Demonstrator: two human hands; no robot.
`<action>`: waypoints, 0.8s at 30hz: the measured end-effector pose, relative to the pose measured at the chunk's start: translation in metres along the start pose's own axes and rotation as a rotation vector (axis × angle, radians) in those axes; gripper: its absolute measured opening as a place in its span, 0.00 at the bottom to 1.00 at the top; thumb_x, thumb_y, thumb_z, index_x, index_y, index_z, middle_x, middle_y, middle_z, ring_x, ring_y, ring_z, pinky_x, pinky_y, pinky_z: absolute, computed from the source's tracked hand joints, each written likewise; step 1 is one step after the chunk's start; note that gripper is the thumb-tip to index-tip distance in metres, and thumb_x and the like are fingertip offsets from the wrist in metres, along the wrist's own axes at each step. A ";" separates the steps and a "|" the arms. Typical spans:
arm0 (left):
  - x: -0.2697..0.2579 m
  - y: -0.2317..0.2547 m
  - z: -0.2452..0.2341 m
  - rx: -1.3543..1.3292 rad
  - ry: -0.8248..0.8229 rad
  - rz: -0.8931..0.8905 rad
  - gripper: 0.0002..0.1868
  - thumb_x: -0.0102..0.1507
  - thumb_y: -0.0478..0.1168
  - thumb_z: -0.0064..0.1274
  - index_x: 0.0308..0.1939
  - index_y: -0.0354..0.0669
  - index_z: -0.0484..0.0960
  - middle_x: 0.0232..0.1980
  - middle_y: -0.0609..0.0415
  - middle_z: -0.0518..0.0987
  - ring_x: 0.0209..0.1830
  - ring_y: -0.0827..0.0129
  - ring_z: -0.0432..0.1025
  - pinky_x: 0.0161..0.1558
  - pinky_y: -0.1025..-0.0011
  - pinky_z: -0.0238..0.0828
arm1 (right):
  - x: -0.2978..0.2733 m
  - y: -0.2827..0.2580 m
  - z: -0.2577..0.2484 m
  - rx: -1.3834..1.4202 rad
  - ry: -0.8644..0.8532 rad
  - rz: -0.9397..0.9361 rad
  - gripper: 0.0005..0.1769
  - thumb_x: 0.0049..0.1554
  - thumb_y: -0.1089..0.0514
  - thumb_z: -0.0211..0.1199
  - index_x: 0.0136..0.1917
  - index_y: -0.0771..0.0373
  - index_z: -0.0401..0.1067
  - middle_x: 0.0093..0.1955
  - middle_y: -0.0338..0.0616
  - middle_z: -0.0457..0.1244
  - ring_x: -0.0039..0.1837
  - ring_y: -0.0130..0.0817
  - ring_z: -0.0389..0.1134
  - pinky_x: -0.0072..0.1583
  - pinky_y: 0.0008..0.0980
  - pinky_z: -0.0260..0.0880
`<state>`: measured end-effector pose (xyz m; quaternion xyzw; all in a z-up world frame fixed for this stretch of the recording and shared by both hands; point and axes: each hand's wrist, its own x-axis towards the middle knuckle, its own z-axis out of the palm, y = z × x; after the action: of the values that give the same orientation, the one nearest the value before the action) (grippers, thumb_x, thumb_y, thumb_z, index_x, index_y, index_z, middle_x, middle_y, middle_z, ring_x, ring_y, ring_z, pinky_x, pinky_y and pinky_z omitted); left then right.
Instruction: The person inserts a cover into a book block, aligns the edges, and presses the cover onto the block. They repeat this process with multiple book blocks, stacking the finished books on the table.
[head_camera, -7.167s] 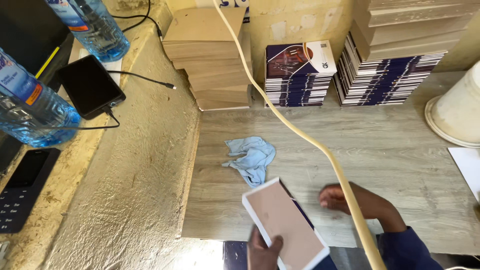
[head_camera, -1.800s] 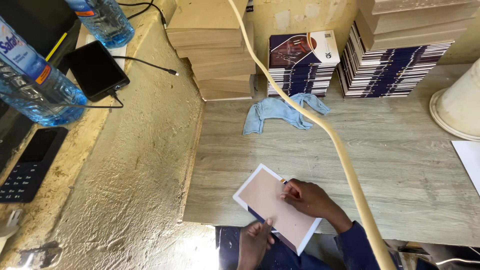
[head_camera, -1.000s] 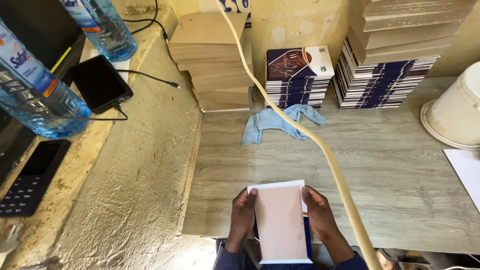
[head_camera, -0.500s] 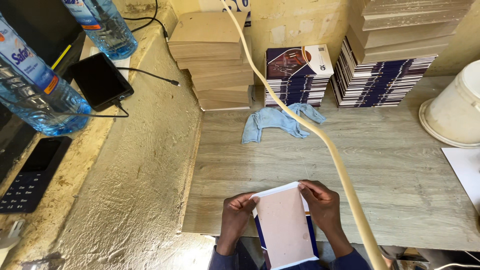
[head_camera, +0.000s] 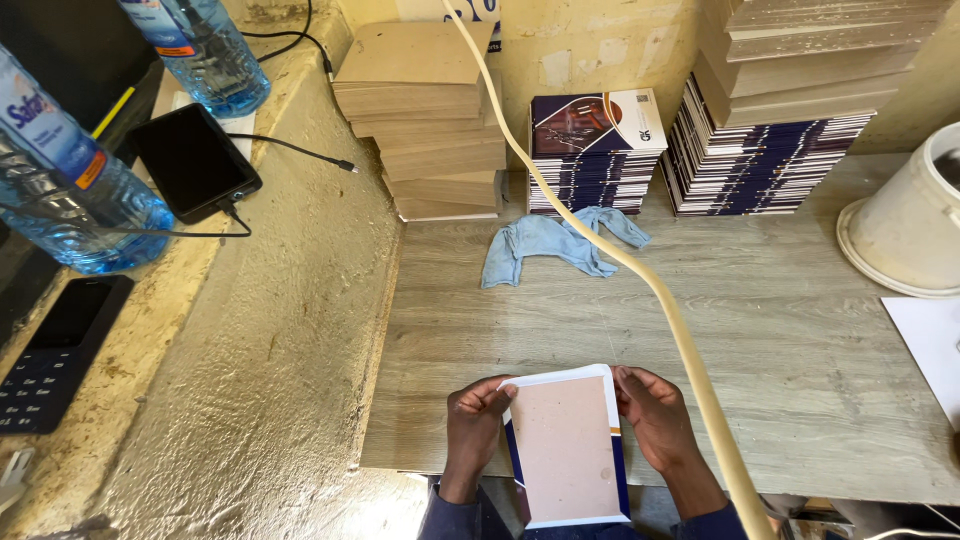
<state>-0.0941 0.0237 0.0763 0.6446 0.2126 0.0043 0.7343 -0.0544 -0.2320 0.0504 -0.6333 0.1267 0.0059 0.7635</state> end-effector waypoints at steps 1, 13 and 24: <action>0.002 -0.003 0.000 -0.021 -0.022 0.021 0.12 0.64 0.36 0.67 0.50 0.37 0.96 0.42 0.51 0.95 0.40 0.75 0.83 0.47 0.74 0.80 | 0.002 0.004 -0.005 0.124 -0.045 0.106 0.18 0.60 0.61 0.68 0.60 0.76 0.81 0.58 0.57 0.75 0.57 0.43 0.75 0.60 0.39 0.74; -0.006 0.002 0.007 -0.216 -0.109 -0.038 0.10 0.63 0.30 0.68 0.48 0.34 0.93 0.41 0.47 0.93 0.39 0.71 0.82 0.47 0.72 0.79 | 0.000 0.023 -0.001 0.068 0.059 -0.093 0.11 0.63 0.57 0.71 0.47 0.69 0.83 0.43 0.39 0.72 0.48 0.27 0.69 0.53 0.30 0.71; -0.015 -0.009 0.034 0.508 0.350 0.490 0.12 0.67 0.42 0.63 0.54 0.49 0.94 0.14 0.71 0.72 0.11 0.82 0.53 0.15 0.74 0.46 | -0.013 0.019 0.004 -0.093 0.194 -0.340 0.12 0.65 0.56 0.68 0.45 0.67 0.81 0.37 0.40 0.71 0.42 0.25 0.69 0.43 0.27 0.70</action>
<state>-0.0997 -0.0144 0.0748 0.8269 0.1687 0.2368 0.4813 -0.0696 -0.2228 0.0354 -0.6777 0.0905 -0.1782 0.7077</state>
